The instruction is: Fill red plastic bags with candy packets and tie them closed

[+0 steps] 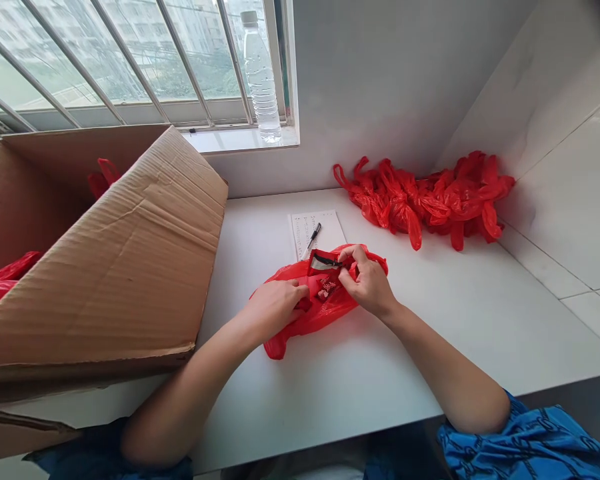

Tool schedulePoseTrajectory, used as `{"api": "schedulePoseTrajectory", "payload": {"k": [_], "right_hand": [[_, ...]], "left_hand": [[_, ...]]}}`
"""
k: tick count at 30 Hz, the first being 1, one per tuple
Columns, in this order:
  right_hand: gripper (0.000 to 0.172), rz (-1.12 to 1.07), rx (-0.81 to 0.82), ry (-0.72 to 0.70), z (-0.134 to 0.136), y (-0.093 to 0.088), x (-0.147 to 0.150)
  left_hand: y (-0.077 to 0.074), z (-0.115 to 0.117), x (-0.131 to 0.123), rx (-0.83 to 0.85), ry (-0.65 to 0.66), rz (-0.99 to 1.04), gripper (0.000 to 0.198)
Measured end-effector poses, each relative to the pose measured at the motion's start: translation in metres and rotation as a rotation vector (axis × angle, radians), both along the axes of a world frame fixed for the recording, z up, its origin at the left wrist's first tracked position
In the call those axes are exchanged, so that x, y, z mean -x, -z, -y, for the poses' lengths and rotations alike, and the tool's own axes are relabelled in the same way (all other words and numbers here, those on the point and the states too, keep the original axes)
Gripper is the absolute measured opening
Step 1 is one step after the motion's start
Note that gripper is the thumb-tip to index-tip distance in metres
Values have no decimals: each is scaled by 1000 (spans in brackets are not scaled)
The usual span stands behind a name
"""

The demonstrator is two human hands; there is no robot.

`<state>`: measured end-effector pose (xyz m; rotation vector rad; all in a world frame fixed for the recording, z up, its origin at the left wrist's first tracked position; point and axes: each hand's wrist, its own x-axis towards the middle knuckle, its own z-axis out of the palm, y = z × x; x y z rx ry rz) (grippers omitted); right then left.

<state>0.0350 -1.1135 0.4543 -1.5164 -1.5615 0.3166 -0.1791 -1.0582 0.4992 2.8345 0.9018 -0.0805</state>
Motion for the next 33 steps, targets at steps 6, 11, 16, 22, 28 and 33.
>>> {"api": "schedulePoseTrajectory", "payload": {"k": [6,11,16,22,28,33], "right_hand": [[17,-49,-44,-5,1,-1,2],[19,6,-14,-87,2,0,2],[22,19,42,-218,3,0,6],[16,1,55,-160,1,2,6],[15,2,55,-126,0,0,3],[24,34,150,-283,4,-3,5]], "left_hand": [[-38,7,4,-32,-93,129,14],[-45,15,3,-12,-160,454,34],[-39,11,0,215,-211,616,30],[-43,16,1,402,-134,473,25],[-15,10,-2,185,-106,98,19],[-6,4,-1,-87,-215,-67,29]]}}
